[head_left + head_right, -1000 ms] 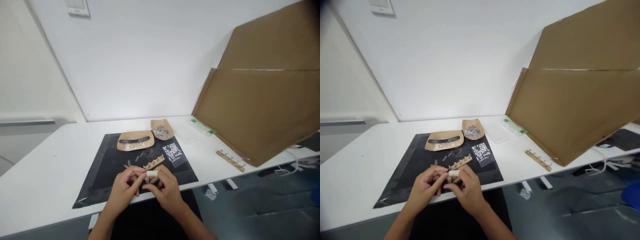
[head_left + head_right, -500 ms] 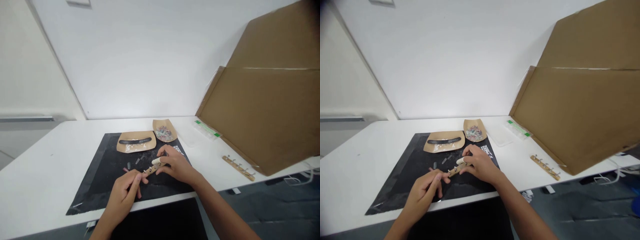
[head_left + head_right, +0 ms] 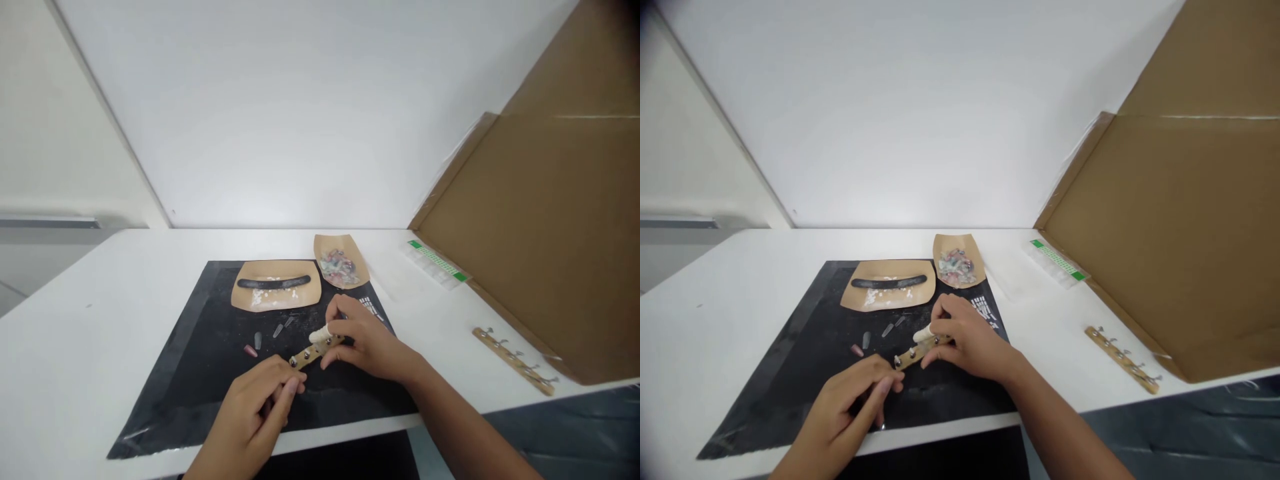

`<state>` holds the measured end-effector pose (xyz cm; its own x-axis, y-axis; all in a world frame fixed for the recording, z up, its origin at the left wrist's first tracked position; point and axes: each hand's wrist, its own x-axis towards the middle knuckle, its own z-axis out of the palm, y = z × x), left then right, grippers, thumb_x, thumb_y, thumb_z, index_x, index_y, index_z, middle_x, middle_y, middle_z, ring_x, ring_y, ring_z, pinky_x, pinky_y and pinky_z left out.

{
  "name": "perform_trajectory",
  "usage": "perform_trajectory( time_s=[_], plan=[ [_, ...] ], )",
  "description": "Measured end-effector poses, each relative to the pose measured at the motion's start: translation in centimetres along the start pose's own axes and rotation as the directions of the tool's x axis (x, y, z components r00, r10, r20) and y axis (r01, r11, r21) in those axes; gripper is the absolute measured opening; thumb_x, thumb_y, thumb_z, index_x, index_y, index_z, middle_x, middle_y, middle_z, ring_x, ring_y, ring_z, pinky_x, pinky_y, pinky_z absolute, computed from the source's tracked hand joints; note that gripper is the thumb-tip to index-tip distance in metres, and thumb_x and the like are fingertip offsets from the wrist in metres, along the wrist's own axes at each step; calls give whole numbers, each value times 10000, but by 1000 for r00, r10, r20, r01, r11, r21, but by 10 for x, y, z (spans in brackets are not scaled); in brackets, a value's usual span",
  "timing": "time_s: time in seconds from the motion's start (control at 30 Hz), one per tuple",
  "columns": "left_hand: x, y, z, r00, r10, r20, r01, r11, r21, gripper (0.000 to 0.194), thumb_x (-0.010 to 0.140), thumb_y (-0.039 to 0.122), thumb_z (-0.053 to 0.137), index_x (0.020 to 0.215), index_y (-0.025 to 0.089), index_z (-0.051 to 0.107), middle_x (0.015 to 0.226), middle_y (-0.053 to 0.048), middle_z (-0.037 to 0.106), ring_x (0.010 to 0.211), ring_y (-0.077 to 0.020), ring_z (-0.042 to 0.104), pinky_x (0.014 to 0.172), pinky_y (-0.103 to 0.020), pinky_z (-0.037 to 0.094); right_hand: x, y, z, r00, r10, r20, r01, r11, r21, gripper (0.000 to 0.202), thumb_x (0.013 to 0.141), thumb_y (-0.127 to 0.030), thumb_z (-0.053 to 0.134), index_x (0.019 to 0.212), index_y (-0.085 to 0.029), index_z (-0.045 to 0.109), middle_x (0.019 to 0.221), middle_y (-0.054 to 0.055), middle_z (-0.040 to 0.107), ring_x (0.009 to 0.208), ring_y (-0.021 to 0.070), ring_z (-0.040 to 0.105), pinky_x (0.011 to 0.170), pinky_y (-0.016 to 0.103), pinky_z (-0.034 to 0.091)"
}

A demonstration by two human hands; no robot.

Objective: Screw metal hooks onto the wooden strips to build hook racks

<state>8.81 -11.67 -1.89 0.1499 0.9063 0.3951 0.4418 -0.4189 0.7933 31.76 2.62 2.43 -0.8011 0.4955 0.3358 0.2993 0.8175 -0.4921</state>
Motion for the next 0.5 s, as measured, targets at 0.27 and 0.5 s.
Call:
perform_trajectory(
  time_s=[0.27,0.5],
  plan=[
    [-1,-2,2,1000,17,15,-17,1000,14,206,1066,201,524,1078,228,727,853,-47,712,726,-156,702,696,-236,555,3,6,4,1000,12,5,-12,1000,-3,248,834,-412,901,837,-211,754,1003,33,604,938,204,584,850,359,466],
    [0,1,0,1000,13,14,-14,1000,10,211,1066,204,522,1046,213,731,844,-57,715,731,-169,696,703,-254,560,3,10,9,1000,4,12,-4,999,-37,251,821,-431,908,859,-219,779,1007,37,614,941,208,589,854,365,464]
  ],
)
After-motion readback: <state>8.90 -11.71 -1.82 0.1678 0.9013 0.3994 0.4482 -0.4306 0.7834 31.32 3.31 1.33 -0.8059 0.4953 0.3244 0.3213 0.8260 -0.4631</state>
